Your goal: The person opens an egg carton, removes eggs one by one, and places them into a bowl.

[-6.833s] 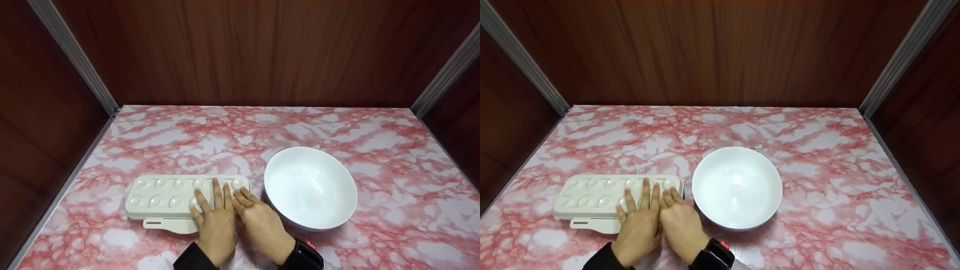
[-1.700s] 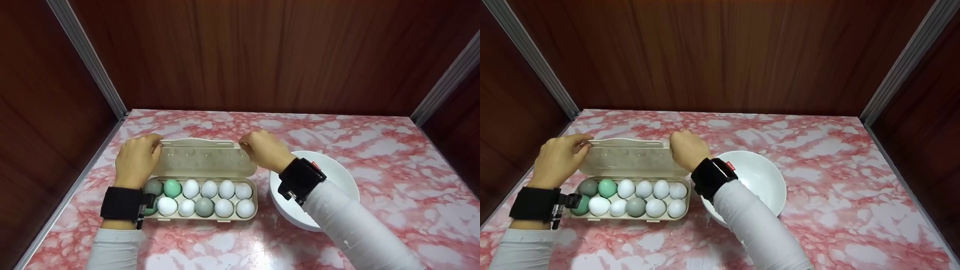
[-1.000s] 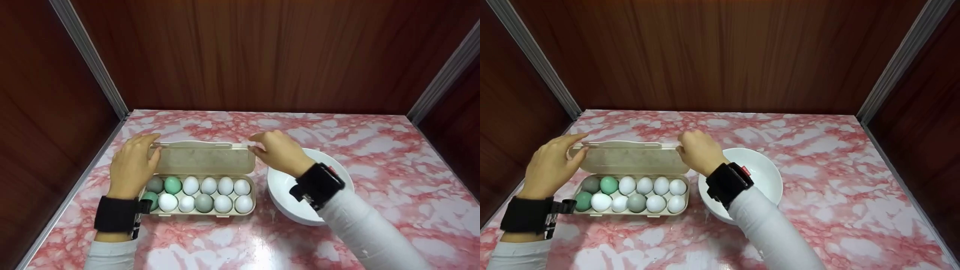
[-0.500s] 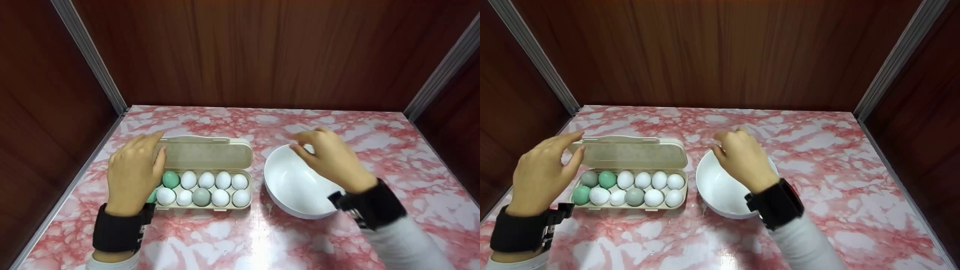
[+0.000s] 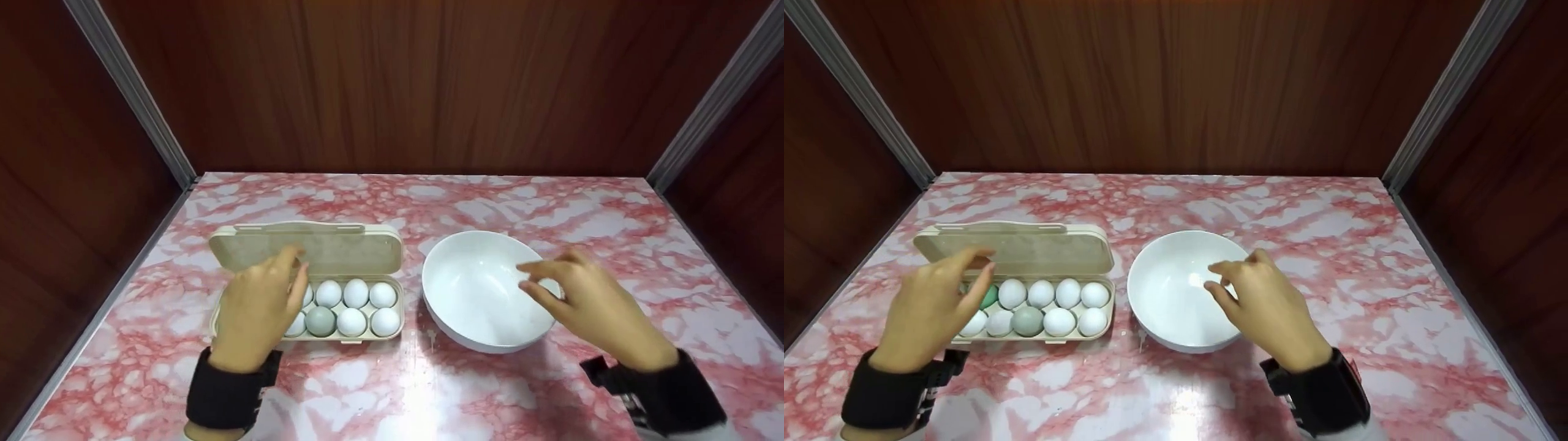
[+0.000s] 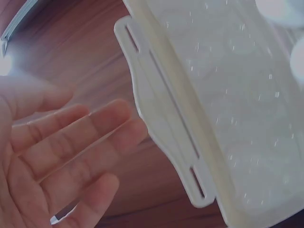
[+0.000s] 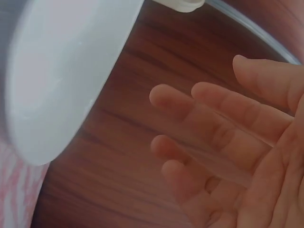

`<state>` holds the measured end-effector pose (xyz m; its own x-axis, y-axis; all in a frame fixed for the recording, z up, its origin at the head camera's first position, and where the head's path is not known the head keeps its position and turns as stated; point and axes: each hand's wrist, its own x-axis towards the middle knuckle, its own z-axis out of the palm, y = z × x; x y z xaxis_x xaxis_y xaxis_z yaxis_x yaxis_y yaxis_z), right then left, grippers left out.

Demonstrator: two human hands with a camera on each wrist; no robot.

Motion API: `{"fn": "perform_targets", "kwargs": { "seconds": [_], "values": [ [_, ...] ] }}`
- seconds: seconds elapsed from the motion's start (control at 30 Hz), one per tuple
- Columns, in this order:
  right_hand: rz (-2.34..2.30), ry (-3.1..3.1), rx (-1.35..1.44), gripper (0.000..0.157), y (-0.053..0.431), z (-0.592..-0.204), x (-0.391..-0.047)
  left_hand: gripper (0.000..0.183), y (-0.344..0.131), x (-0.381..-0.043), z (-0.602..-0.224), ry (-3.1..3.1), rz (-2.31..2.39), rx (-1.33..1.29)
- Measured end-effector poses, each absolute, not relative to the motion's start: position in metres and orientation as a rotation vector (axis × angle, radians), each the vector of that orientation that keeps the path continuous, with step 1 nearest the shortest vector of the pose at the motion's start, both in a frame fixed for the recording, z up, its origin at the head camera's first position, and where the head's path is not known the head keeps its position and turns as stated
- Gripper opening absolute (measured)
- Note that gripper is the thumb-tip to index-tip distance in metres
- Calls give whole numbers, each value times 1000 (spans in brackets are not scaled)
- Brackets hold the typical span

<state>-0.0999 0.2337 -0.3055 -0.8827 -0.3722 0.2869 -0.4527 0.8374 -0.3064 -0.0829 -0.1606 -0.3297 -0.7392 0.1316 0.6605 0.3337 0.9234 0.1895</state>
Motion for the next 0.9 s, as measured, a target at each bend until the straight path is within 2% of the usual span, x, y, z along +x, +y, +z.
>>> {"fn": "perform_targets", "kwargs": {
  "seconds": [0.13, 0.27, 0.43, 0.63, 0.9],
  "values": [
    [571, -2776, 622, 19, 242, -320, -90, 6, -148, -84, -340, -2438, -465, -402],
    [623, -2729, 644, 11, 249, -335, -82, 5, -132, -85, -356, -2470, -511, -406],
    [669, -2704, 633, 9, 254, -355, -73, 4, -114, -85, -378, -2502, -550, -414],
    [757, -2700, 590, 12, 258, -373, -67, 5, -99, -92, -391, -2549, -581, -599],
    [804, -2546, 647, 28, 256, -393, -66, 15, -92, -99, -398, -2601, -584, -769]
  ]
}}
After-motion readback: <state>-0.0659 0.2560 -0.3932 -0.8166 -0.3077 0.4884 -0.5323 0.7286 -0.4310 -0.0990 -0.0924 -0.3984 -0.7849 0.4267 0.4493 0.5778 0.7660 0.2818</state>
